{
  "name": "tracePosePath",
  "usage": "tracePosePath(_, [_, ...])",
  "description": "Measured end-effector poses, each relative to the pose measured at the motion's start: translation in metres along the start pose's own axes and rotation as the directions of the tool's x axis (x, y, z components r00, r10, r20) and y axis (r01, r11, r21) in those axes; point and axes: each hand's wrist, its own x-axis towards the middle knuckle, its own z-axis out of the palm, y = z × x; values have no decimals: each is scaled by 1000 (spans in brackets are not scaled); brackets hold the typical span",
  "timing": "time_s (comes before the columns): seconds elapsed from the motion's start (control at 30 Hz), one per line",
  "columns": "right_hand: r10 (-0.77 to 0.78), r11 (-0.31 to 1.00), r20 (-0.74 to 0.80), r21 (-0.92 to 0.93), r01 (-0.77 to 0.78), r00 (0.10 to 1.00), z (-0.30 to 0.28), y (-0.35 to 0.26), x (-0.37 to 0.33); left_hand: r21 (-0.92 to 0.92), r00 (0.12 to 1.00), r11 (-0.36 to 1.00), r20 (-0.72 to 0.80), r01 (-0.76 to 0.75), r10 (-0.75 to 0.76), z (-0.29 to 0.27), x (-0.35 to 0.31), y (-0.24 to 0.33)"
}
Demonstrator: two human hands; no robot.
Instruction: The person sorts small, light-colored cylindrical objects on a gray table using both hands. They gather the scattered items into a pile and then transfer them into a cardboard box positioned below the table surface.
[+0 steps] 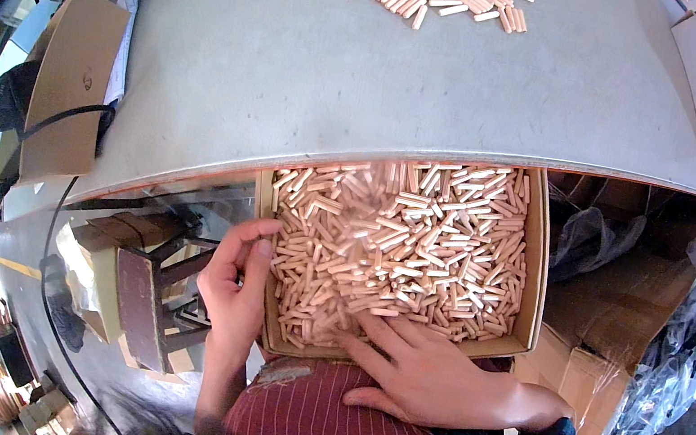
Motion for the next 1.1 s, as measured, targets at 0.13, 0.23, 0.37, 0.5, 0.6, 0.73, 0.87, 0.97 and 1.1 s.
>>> tracePosePath(0.13, [-43,998,-111,37,47,993,-9,-3,9,48,1000,999,9,22,-23,-3,0,0])
tracePosePath(0.23, [-61,996,-255,51,77,965,-34,8,5,27,1000,1000,5,0,-1,-1,1,-1])
tracePosePath(0.37, [155,975,-482,-67,-213,862,-69,20,1,2,1000,1000,-7,-13,13,-1,1,-4])
tracePosePath(0.5, [195,843,-601,-301,-445,775,-65,45,9,7,1000,1000,18,-25,24,-2,4,-2])
tracePosePath(0.6, [225,815,-571,-334,-474,789,-57,53,10,32,999,999,-4,-43,44,0,3,-2])
tracePosePath(0.73, [206,835,-581,-315,-451,787,-57,61,7,64,999,997,-13,-51,52,0,4,-4])
tracePosePath(0.87, [231,925,-657,-81,-371,718,-62,56,1,115,999,993,14,-33,31,-4,5,0])
tracePosePath(0.97, [359,931,-621,185,-314,697,-67,45,-5,56,997,996,51,-66,63,0,2,23])
tracePosePath(1.1, [445,883,-534,394,-254,718,-72,33,-12,28,973,989,187,-144,136,16,1,60])
